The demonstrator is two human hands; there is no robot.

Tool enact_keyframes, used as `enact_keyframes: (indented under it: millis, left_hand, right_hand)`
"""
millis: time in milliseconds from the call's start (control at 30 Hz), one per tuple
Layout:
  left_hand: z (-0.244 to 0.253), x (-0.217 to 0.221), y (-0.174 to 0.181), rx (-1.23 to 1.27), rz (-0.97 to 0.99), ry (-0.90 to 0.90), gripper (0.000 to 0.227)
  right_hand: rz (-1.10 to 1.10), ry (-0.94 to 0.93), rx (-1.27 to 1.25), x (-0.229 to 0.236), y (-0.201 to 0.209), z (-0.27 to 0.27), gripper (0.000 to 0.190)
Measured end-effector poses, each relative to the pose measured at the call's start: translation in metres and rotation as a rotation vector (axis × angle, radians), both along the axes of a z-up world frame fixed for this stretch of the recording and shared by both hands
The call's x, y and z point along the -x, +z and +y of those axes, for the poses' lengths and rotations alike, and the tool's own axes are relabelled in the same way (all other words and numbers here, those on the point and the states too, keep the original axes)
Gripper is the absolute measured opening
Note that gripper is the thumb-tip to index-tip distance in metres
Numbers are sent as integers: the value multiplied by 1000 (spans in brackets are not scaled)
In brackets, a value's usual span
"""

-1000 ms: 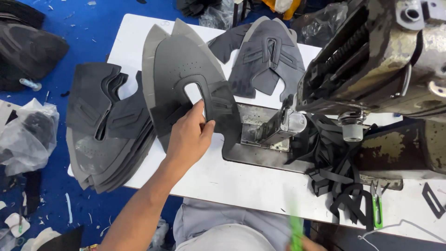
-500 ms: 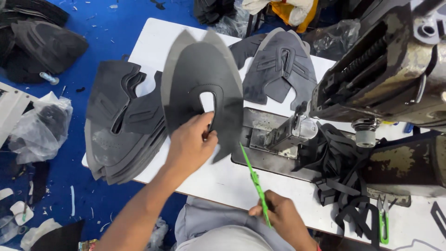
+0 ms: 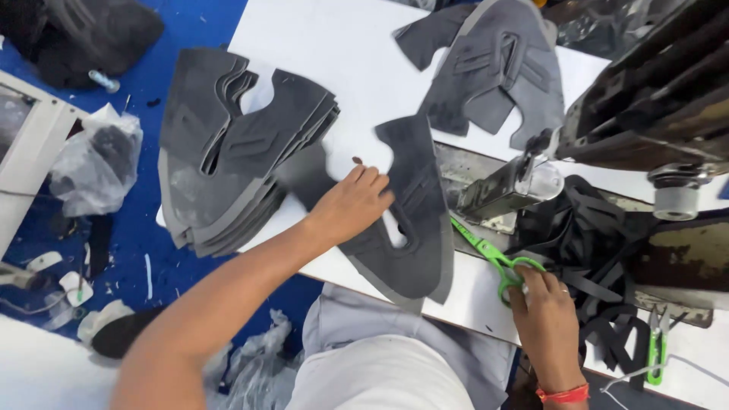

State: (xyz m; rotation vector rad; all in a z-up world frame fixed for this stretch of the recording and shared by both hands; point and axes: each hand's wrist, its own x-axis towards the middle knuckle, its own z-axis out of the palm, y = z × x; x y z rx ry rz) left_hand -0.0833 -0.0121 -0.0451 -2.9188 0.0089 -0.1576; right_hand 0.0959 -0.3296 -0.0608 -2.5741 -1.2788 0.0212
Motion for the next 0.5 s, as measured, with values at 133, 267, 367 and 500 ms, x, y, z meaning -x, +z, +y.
enact_keyframes:
  millis: [133,267,367,500]
  left_hand:
    - [-10,-1,-36,267,-292,225,33]
    - [-21,11,-35,424,-468,607,70]
    - [-10,20,-73,439,-353,566,70]
    - [-1,21,-82,523,-333,408,66]
  right_hand:
    - [75,5,-144,3,-15,-5,41]
    - [50,0,-256,15,-33,-12,48]
    - [-131,-10,-282,28,-40,-6,49]
    - [128,289,-352,59,-31,13,42]
